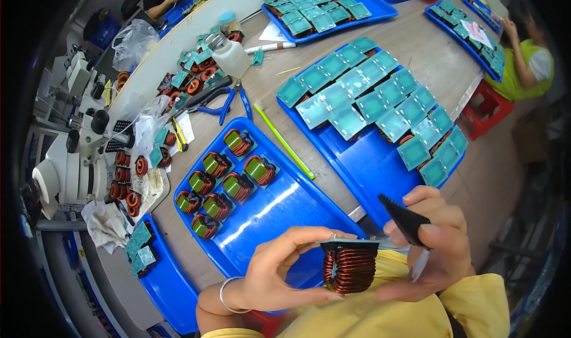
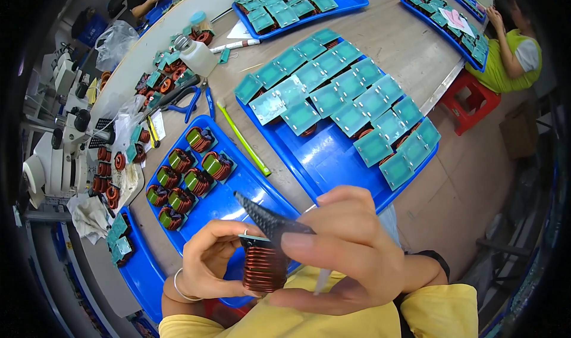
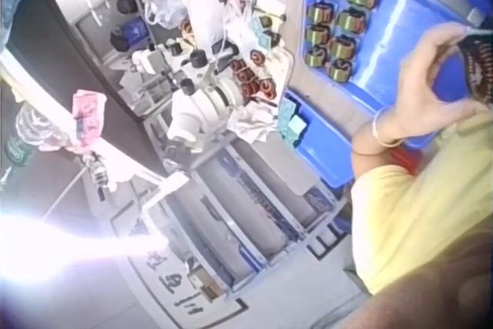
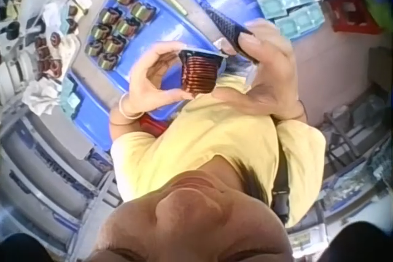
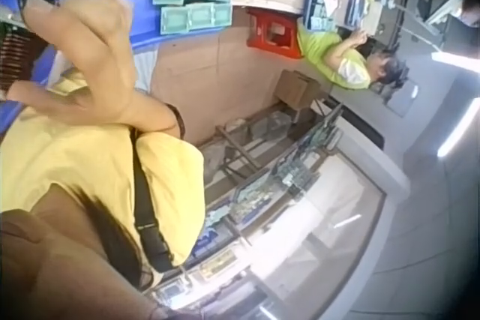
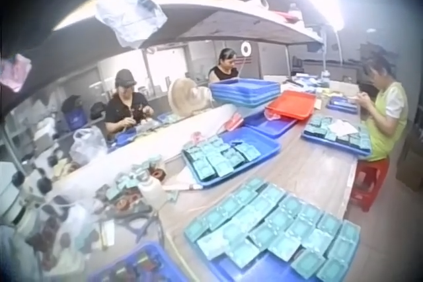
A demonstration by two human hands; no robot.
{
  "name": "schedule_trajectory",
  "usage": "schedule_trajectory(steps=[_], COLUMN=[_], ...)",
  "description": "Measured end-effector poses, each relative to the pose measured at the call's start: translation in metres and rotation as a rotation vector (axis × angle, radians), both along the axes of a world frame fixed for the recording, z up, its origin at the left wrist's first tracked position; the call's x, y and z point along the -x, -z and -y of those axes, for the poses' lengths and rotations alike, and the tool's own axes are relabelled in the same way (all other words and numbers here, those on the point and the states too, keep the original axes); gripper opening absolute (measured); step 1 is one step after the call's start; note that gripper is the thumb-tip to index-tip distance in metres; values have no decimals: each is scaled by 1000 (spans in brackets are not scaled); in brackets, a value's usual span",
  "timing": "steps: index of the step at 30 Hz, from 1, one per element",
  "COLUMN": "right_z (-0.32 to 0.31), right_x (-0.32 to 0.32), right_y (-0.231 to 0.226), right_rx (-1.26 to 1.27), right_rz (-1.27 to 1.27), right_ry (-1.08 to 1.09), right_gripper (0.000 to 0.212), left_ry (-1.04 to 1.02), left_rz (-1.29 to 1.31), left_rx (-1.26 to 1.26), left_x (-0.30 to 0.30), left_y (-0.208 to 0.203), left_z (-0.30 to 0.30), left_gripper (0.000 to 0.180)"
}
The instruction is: Assembling induction coils onto plastic bases and organizing them into trays.
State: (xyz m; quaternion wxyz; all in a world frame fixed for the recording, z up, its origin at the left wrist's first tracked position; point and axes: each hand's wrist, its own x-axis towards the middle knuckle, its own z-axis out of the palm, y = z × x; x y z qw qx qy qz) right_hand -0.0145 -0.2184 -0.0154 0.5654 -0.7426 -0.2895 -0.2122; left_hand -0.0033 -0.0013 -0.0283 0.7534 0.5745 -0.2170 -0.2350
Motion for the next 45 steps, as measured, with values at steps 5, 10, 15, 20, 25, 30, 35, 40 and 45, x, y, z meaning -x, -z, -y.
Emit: schedule_trajectory(steps=[5, 10, 15, 20, 25, 30, 35, 40, 45], right_z=[-5, -11, -15, -16, -18, -16, -15, -17, -9], right_x=[1, 4, 5, 6, 6, 5, 4, 6, 1], right_y=[0, 7, 10, 11, 9, 8, 8, 12, 11], right_rx=[-96, -136, -185, -206, -213, -168, -143, -182, 67], right_rz=[-12, -44, -10, -1, 16, 18, 27, -43, -96], right_ry=[-3, -19, -8, -28, -35, -54, -75, -41, -137], right_gripper=[65, 65, 64, 62, 61, 60, 60, 65, 89], left_ry=[97, 72, 35, 85, 58, 31, 3, -61, -139], left_rz=[8, -60, -83, 134, 167, 219, 252, 323, 381], left_rx=[-15, 23, 27, -4, 13, -8, -2, -108, -236], left_x=[-1, 1, 0, -5, -5, -7, -6, -9, -9], left_y=[2, -2, -4, -8, -6, -7, -6, -6, -13], left_z=[-5, -3, -3, -3, -3, -1, 0, -4, -7], left_gripper=[73, 74, 72, 68, 66, 64, 63, 62, 63])
